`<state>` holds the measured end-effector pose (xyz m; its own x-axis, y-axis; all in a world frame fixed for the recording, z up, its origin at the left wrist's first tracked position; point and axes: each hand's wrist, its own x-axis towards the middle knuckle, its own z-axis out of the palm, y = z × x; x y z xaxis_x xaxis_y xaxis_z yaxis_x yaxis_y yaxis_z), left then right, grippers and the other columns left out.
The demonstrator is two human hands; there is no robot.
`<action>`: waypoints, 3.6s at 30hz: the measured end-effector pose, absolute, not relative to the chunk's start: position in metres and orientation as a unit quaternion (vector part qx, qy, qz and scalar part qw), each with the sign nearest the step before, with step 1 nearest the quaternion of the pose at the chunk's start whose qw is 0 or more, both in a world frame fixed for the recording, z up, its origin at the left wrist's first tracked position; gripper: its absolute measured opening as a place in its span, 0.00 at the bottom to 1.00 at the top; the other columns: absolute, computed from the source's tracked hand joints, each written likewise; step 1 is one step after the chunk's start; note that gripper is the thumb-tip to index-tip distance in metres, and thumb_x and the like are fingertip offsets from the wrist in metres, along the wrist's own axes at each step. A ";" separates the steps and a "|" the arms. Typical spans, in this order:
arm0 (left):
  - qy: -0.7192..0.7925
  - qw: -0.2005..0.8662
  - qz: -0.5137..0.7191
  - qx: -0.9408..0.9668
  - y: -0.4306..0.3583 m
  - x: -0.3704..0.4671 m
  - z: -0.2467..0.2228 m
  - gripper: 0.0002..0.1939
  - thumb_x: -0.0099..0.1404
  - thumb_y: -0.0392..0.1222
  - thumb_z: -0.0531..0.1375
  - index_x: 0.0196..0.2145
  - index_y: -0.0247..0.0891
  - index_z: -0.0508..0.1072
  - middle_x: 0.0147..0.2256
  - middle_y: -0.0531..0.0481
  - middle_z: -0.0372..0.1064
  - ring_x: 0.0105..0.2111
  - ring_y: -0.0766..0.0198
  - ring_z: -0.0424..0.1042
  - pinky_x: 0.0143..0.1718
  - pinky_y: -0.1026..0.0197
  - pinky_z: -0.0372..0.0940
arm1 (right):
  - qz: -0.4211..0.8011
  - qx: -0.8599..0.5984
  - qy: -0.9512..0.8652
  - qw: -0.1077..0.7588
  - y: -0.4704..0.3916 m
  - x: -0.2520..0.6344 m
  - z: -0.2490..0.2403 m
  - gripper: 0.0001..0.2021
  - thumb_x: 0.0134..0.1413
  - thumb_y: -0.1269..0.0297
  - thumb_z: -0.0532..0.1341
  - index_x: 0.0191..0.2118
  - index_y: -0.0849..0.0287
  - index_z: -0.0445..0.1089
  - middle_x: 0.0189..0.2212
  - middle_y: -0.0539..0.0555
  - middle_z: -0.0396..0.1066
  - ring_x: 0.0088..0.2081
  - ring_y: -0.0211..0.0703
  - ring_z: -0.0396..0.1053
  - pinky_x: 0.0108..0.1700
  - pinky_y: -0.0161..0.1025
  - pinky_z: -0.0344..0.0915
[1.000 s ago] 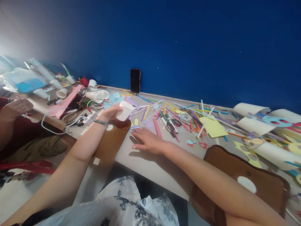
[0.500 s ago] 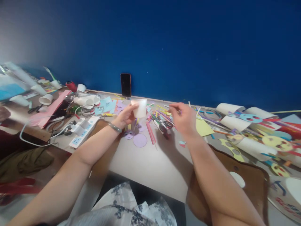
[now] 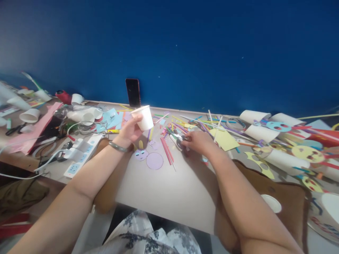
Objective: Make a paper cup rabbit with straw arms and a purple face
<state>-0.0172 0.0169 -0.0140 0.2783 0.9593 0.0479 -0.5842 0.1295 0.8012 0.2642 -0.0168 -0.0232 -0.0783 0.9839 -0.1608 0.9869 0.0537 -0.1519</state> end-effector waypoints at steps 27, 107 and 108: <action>0.229 0.682 0.538 0.439 -0.001 -0.011 -0.011 0.34 0.43 0.62 0.76 0.40 0.37 0.75 0.32 0.49 0.76 0.30 0.60 0.77 0.36 0.57 0.73 | -0.064 0.655 0.750 -0.075 -0.040 0.213 -0.038 0.12 0.65 0.60 0.57 0.43 0.61 0.75 0.44 0.63 0.78 0.44 0.51 0.73 0.39 0.39 0.58; 0.327 0.791 0.475 0.204 -0.035 0.030 0.003 0.25 0.75 0.59 0.50 0.47 0.34 0.73 0.27 0.48 0.74 0.29 0.61 0.75 0.41 0.55 0.74 | -0.592 0.484 0.504 -0.402 -0.096 0.168 -0.018 0.24 0.63 0.39 0.59 0.28 0.55 0.61 0.17 0.44 0.55 0.19 0.32 0.49 0.19 0.33 0.44; 0.328 0.792 0.471 0.210 -0.036 0.030 0.003 0.26 0.76 0.59 0.49 0.47 0.33 0.73 0.27 0.48 0.74 0.29 0.61 0.76 0.41 0.55 0.74 | -0.600 0.482 0.497 -0.401 -0.096 0.168 -0.018 0.24 0.63 0.39 0.59 0.28 0.55 0.61 0.17 0.44 0.55 0.19 0.32 0.49 0.19 0.33 0.44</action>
